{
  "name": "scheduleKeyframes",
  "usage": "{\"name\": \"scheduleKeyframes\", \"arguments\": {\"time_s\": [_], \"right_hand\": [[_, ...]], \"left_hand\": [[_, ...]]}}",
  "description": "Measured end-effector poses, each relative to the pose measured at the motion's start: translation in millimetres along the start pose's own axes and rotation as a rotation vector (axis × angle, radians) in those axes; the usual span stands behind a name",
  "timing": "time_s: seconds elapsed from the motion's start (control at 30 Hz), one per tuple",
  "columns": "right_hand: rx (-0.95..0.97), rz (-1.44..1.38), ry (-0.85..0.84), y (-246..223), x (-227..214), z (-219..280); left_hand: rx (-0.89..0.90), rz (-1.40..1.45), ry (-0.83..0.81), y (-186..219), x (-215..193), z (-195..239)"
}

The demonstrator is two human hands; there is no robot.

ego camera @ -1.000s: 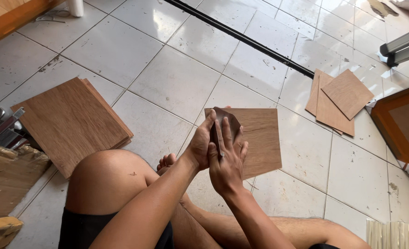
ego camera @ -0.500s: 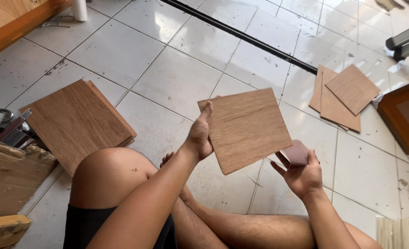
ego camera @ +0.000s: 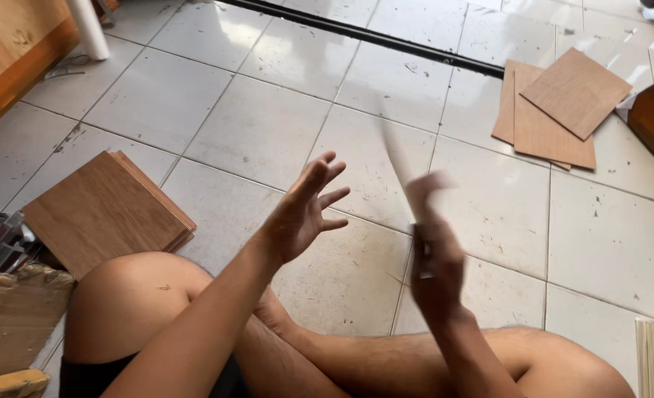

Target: The person sits on a tiled floor and sands small square wood tiles using a sanding block. They hold each tile with one hand and rub the surface with the sanding block in the other, flipping the tiles to sand both sides. Finished tiles are placed in a separate pile.

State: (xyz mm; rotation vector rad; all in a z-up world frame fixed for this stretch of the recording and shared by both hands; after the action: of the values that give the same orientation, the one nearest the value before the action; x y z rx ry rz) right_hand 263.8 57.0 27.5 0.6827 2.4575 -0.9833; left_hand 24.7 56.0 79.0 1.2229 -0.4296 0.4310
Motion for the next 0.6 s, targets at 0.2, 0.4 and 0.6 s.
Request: {"name": "scheduleKeyframes", "arguments": {"time_s": [0.2,0.4,0.6], "right_hand": [[-0.058,-0.030,-0.862,-39.1,79.5,46.2],[0.085,-0.119,-0.607,-45.1,83.3,32.1],[0.571,0.540,-0.733,119.3,101.7,85.7]], "left_hand": [[-0.137,0.164,0.265,-53.0,-25.6,-29.1],[-0.469,0.489,-0.008,-113.0,-54.8,-49.9],[-0.257,0.393,0.255,-105.1,-65.0,-45.4]]}}
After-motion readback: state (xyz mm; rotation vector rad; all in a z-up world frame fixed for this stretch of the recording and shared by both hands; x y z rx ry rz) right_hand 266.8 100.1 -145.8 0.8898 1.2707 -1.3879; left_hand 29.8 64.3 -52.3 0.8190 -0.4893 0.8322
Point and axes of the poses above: each hand's wrist, its own z-axis away from the middle knuckle, its own x-axis out of the palm, y = z × x, the point moved 6 cm from there along -z, towards the middle knuckle, and after that the axes turned 2 degrees about -x, right-handed, at the moved point
